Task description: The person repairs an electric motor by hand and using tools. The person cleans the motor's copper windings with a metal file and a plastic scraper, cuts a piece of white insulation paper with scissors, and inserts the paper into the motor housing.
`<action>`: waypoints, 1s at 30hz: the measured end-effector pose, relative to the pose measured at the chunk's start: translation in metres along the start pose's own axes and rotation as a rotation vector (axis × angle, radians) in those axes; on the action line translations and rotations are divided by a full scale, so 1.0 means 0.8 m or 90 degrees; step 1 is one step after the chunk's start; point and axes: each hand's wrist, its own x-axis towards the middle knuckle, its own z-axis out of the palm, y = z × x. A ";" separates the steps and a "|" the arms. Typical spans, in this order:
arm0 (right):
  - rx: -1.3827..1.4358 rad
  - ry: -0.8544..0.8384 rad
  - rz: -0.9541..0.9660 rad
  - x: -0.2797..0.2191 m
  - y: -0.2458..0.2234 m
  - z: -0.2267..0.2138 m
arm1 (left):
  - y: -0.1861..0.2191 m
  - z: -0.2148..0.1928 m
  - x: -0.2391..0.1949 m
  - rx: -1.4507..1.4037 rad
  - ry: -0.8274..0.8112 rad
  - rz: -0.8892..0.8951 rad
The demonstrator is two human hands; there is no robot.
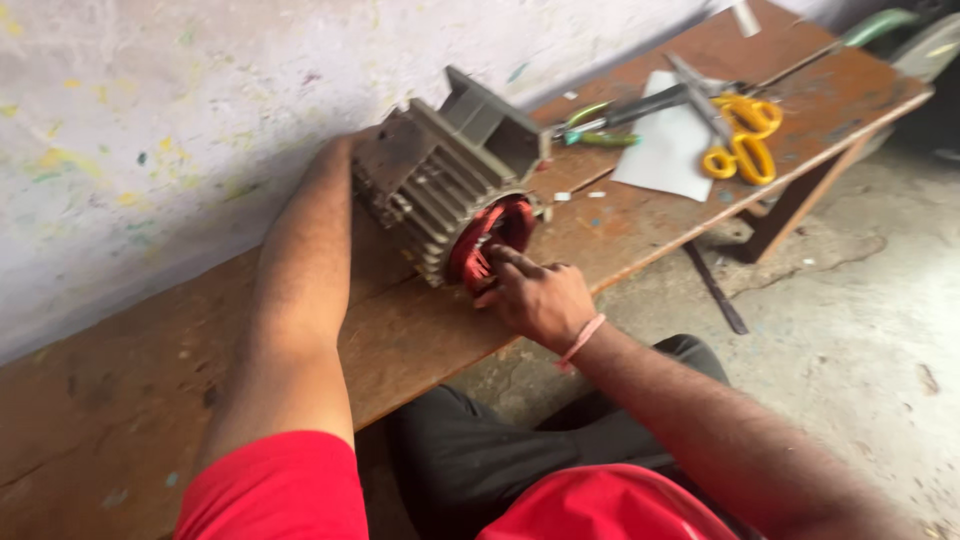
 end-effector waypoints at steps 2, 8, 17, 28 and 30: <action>0.038 0.005 -0.002 -0.019 -0.007 -0.020 | -0.015 -0.002 -0.027 -0.030 0.003 0.003; 0.344 0.018 0.222 -0.198 0.068 -0.073 | 0.007 -0.040 -0.142 -0.010 0.126 0.163; -0.095 -0.305 0.680 -0.457 0.394 0.040 | -0.006 0.030 -0.407 -0.059 -0.134 0.453; -0.044 -0.460 0.743 -0.419 0.412 0.109 | -0.033 0.035 -0.396 0.324 0.036 0.475; -0.038 -0.451 0.737 -0.410 0.415 0.123 | -0.031 0.034 -0.398 0.322 0.033 0.472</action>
